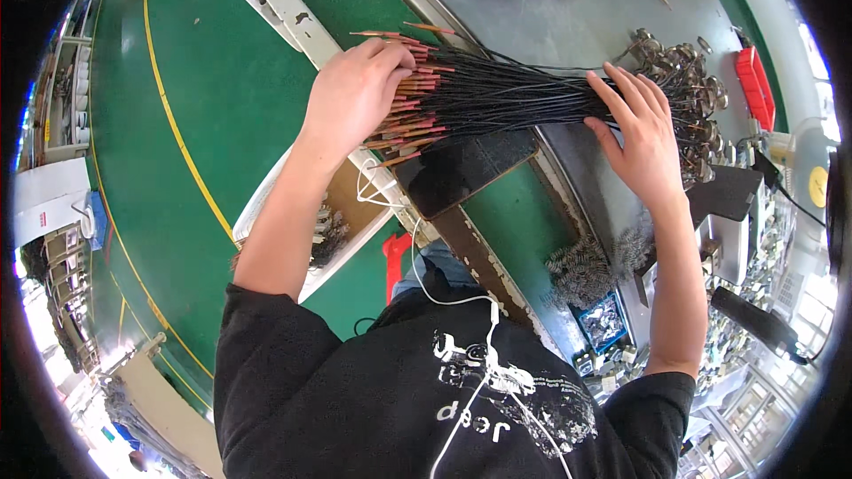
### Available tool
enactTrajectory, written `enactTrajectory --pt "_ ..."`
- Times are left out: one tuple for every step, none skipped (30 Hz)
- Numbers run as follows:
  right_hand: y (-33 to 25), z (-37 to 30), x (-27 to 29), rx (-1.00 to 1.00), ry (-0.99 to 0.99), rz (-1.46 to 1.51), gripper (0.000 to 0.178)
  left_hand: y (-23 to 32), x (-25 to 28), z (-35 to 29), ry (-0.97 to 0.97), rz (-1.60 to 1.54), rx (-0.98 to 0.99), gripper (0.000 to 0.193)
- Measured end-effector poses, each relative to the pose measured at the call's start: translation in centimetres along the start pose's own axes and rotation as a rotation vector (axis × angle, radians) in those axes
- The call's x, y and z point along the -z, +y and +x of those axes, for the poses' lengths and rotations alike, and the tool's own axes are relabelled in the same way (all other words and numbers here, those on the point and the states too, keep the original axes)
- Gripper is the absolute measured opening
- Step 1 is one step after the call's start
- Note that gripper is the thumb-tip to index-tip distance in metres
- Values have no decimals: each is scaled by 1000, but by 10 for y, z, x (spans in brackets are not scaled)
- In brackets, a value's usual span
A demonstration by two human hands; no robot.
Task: Assembling and processing large bundles of electrical wire harnesses at a factory workstation.
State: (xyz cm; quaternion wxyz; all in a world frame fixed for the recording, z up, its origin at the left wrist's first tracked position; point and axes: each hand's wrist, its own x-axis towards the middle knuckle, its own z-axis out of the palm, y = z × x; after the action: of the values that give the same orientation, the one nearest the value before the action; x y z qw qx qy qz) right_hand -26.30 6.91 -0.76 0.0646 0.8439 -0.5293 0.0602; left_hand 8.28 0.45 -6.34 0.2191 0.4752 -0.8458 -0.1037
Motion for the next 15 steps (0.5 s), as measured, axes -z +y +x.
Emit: enactTrajectory --pt "0 0 0 2 1 2 53 0 2 -1 -26 5 13 11" --pt "0 0 0 4 1 4 53 1 5 -2 -26 5 13 11" --pt "0 0 0 4 1 4 53 5 10 -5 -48 -26 25 13" --pt "0 0 0 -2 -2 0 53 8 13 -8 -73 -59 35 15" --pt "0 0 0 -8 -5 -4 53 12 15 -12 -74 -61 33 15" --pt "0 -1 0 -10 -7 -5 53 16 17 -16 -114 -76 57 16" --pt "0 -1 -1 -9 -7 -6 53 19 20 -22 -152 -87 85 17" --pt "0 0 -1 -7 -7 -7 53 22 21 -26 -153 -85 88 17" --pt "-1 1 -1 -5 -7 -4 53 24 21 -30 -87 -49 29 18" --pt "-2 1 0 -14 -7 -6 53 27 21 -34 -20 -13 -30 19" --pt "-2 1 1 -22 -7 -9 52 30 21 -37 -21 -14 -28 19" --pt "-3 1 1 -21 -8 -8 52 33 22 -40 -64 5 5 18" --pt "-3 1 0 -20 -5 -12 52 35 23 -42 -107 24 38 18" --pt "-3 1 -1 -20 -2 -17 52 36 23 -44 -108 23 40 18" --pt "-3 1 -2 -19 -4 -17 52 37 22 -46 -90 15 32 17"
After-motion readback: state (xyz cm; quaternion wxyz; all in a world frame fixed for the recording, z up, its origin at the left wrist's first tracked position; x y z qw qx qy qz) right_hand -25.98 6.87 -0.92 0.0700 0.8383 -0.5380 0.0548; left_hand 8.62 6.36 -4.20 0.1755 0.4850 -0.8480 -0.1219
